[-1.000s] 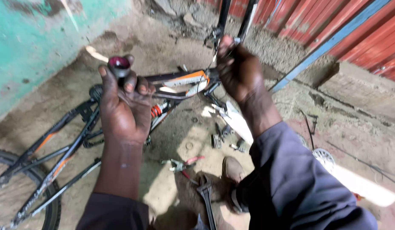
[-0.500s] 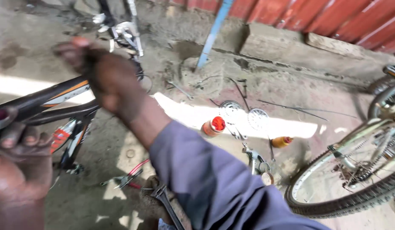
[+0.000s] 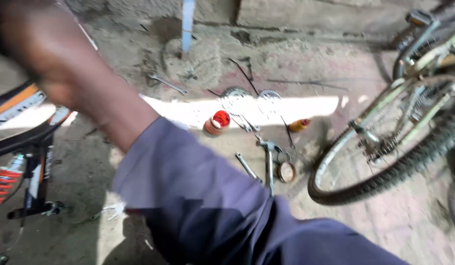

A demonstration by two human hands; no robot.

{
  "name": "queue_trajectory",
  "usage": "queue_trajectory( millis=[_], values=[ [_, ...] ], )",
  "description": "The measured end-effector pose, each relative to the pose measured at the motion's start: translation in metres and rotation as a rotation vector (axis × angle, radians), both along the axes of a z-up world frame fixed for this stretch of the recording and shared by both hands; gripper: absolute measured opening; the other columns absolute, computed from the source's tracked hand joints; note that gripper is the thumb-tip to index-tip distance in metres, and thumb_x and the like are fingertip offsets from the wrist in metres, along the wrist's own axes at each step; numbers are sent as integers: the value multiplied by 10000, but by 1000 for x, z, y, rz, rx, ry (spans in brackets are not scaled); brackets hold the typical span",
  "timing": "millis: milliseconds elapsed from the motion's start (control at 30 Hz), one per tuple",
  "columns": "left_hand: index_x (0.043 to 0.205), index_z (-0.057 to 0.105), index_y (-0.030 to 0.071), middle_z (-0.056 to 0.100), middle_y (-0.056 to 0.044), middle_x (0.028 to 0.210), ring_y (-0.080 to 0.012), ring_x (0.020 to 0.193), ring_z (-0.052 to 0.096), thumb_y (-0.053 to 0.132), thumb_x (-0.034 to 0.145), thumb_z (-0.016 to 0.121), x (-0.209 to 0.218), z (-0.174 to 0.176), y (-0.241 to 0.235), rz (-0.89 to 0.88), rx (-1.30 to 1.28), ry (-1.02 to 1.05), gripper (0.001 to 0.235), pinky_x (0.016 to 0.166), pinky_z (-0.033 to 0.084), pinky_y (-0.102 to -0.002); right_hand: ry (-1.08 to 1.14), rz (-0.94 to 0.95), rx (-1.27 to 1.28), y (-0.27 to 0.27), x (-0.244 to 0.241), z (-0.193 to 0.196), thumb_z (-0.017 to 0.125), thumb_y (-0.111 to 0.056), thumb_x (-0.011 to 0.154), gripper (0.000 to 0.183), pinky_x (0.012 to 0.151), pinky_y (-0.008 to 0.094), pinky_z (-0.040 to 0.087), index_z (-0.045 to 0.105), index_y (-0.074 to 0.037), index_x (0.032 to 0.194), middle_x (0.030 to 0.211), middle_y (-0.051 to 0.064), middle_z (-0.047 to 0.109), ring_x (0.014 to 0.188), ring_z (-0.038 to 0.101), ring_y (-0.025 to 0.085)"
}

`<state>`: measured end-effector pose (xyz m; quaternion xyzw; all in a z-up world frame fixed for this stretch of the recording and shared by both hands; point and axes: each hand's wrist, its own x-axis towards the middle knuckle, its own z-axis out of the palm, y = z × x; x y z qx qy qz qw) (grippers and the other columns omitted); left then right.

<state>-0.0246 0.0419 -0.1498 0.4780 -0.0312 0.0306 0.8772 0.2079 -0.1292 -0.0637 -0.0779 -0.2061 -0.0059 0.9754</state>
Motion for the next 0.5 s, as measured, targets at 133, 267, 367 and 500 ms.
queue_trajectory(
  millis=[133,267,367,500],
  values=[
    [1276,657,423,538,181,1197,-46,1210,440,516,1046,683,15,1,-20,-166,103,-118,249,1189,337,-280,302,-300,-809,-181,-75,20,643,-330,945,338,782,386,565,761,-33,1056,1093,177,775,921,703,283],
    [1139,649,120,492,131,761,13,700,410,462,1022,653,32,146,-191,-238,-107,238,362,700,379,-189,862,-493,-970,-327,-155,-124,698,-337,917,265,649,251,427,730,-106,1042,1068,63,784,848,636,96],
    [1091,599,16,512,-31,918,-74,708,461,328,1007,633,24,187,-260,-260,-24,321,325,641,444,-310,1262,-644,-1416,-427,-253,-259,511,-194,935,194,592,342,437,566,-109,769,712,42,592,656,589,164],
    [1111,578,-2,389,-59,723,-264,660,490,370,1078,446,14,179,-292,-438,135,458,396,645,470,-415,1931,-629,-1701,-521,-360,-380,630,-113,956,193,811,438,562,735,-51,1106,1077,151,743,1002,687,303]
  ],
)
